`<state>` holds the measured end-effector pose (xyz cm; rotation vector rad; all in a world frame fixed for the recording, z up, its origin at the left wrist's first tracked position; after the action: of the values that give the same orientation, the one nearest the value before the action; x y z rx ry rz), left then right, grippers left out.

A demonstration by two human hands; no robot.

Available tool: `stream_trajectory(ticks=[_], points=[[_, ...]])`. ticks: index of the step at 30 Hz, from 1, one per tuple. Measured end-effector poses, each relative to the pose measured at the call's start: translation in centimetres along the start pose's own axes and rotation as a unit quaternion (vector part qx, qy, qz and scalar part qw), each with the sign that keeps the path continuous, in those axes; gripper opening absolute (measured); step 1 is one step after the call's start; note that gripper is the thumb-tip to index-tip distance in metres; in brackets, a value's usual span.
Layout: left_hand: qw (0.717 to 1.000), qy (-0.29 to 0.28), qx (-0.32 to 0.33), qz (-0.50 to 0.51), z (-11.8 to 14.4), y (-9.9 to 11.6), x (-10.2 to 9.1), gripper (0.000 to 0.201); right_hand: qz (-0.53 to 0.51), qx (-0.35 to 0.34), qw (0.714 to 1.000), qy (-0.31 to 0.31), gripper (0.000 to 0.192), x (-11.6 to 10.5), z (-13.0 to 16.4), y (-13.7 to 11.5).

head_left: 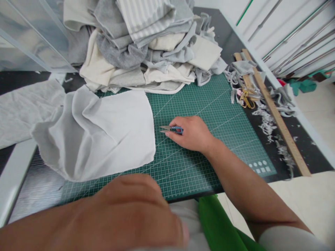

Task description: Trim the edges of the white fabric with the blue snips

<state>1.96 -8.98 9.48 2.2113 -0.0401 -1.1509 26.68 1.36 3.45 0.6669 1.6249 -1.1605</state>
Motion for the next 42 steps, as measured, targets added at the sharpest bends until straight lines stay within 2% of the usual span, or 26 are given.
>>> stream_trajectory(ticks=[1, 2, 3, 5, 8, 11, 17, 42], points=[[1.0, 0.029, -0.005, -0.004, -1.1, -0.6, 0.4, 0.022, -0.001, -0.004, 1.0, -0.002, 0.028, 0.0, 0.0, -0.1], [0.998, 0.005, 0.06, -0.028, -2.1, -1.2, 1.0, 0.02, -0.003, -0.01, 1.0, -0.005, 0.028, 0.0, 0.0, -0.1], [0.995, -0.026, 0.059, -0.072, -3.0, -2.3, 1.5, 0.019, -0.006, -0.016, 1.0, -0.009, 0.027, -0.1, 0.0, -0.2], [0.987, -0.054, 0.022, -0.149, -4.2, -5.4, 2.3, 0.015, -0.012, -0.028, 0.999, -0.018, 0.025, -0.1, 0.0, -0.3], [0.974, -0.064, -0.044, -0.213, -4.2, -9.8, 3.0, 0.019, -0.003, -0.037, 0.999, -0.035, 0.024, 0.0, 0.0, -0.4], [0.973, -0.064, -0.066, -0.212, -3.1, -12.2, 3.6, 0.02, 0.008, -0.041, 0.998, -0.053, 0.026, 0.0, 0.1, -0.5], [0.978, -0.063, -0.05, -0.194, -2.1, -12.5, 3.9, 0.021, 0.028, -0.047, 0.995, -0.088, 0.026, 0.2, 0.3, -1.0], [0.976, -0.076, -0.058, -0.196, -2.0, -12.6, 4.0, 0.03, 0.067, -0.075, 0.988, -0.118, 0.029, 0.8, 0.4, -2.0]])
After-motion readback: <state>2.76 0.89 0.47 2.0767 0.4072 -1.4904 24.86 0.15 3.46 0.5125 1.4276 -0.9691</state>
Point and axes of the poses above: each hand's wrist, its own z-axis away from the middle knuckle, its own x-axis out of the palm, y = z × x, the point moved 2 cm from there along -z, towards the middle knuckle, and after that the axes turned 2 degrees about -y, right-handed, at the moved point
